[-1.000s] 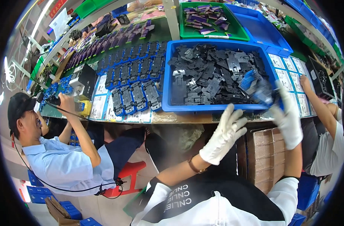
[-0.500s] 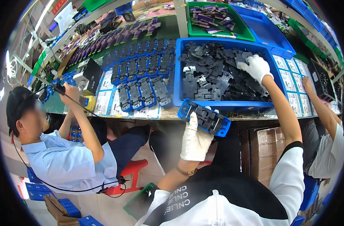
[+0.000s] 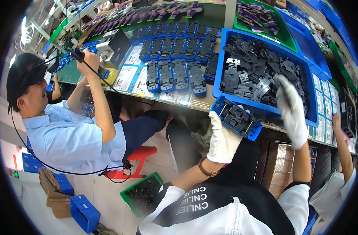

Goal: The person assembles toy cars by taking chassis plates from a bin, pressing them onto the bottoms of toy car bodies by hand, and placing the assembled toy cars into a slotted tray.

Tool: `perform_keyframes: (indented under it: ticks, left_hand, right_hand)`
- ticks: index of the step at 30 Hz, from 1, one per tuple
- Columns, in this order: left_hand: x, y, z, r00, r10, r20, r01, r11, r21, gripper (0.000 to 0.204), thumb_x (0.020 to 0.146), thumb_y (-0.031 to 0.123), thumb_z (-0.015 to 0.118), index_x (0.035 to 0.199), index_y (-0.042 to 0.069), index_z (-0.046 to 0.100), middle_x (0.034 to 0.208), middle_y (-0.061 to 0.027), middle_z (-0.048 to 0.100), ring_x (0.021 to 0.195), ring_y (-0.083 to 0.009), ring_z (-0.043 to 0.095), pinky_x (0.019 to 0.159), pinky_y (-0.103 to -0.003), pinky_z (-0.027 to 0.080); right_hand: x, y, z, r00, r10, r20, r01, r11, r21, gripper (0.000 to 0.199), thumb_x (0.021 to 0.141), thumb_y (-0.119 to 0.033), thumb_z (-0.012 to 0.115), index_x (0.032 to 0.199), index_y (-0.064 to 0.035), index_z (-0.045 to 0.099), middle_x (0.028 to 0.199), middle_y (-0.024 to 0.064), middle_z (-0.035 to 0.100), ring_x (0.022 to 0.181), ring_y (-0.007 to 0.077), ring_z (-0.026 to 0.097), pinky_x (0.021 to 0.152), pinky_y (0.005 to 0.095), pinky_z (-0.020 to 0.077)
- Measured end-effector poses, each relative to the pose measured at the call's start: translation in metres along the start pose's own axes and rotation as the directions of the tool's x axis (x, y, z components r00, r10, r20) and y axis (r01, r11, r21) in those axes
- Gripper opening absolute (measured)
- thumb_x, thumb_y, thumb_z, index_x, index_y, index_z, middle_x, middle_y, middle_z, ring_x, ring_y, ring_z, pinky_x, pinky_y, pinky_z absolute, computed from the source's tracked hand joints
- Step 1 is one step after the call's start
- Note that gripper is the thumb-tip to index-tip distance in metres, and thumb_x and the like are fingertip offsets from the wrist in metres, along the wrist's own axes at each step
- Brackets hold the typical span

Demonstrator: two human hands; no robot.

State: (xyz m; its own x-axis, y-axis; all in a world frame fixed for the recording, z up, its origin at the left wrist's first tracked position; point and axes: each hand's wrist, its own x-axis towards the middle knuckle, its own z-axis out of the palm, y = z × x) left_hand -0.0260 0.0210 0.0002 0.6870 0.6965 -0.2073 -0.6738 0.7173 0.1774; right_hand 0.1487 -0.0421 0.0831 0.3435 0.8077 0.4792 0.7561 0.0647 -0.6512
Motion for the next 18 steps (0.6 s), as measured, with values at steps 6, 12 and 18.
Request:
perform_keyframes:
  ticks: [6,12,18]
  left_hand:
    - [0.004,-0.007,0.005,0.994,0.109,-0.015,-0.106,0.984,0.14,0.087,0.08,0.076,0.047,0.138,0.011,0.042,0.132,-0.0095,0.052,0.124,-0.0278,0.048,0.107,-0.05,0.036]
    - [0.001,-0.004,-0.004,0.993,0.12,0.003,-0.12,0.986,0.118,0.091,0.081,0.077,0.045,0.142,0.009,0.039,0.14,-0.0107,0.047,0.127,-0.0276,0.046,0.11,-0.048,0.033]
    - [0.001,-0.004,-0.007,0.992,0.117,0.041,-0.122,0.985,0.125,0.093,0.08,0.08,0.038,0.139,0.008,0.042,0.135,-0.0104,0.051,0.123,-0.0251,0.05,0.106,-0.041,0.039]
  right_hand:
    - [-0.031,-0.038,0.005,0.96,0.157,0.23,-0.228,0.919,0.323,0.043,0.078,-0.006,0.05,0.12,0.0025,0.055,0.1,0.0121,0.056,0.099,0.0234,0.056,0.092,0.0333,0.0418]
    - [-0.042,-0.039,0.025,0.993,0.055,0.103,-0.058,0.998,0.029,0.061,0.089,-0.058,0.051,0.113,-0.0021,0.061,0.092,0.0135,0.052,0.085,0.0275,0.054,0.078,0.035,0.0425]
    - [-0.05,-0.05,0.078,0.981,-0.125,-0.147,0.075,0.948,-0.309,0.059,0.077,-0.048,0.071,0.116,-0.0061,0.058,0.116,0.0185,0.057,0.103,0.0374,0.056,0.091,0.0447,0.044]
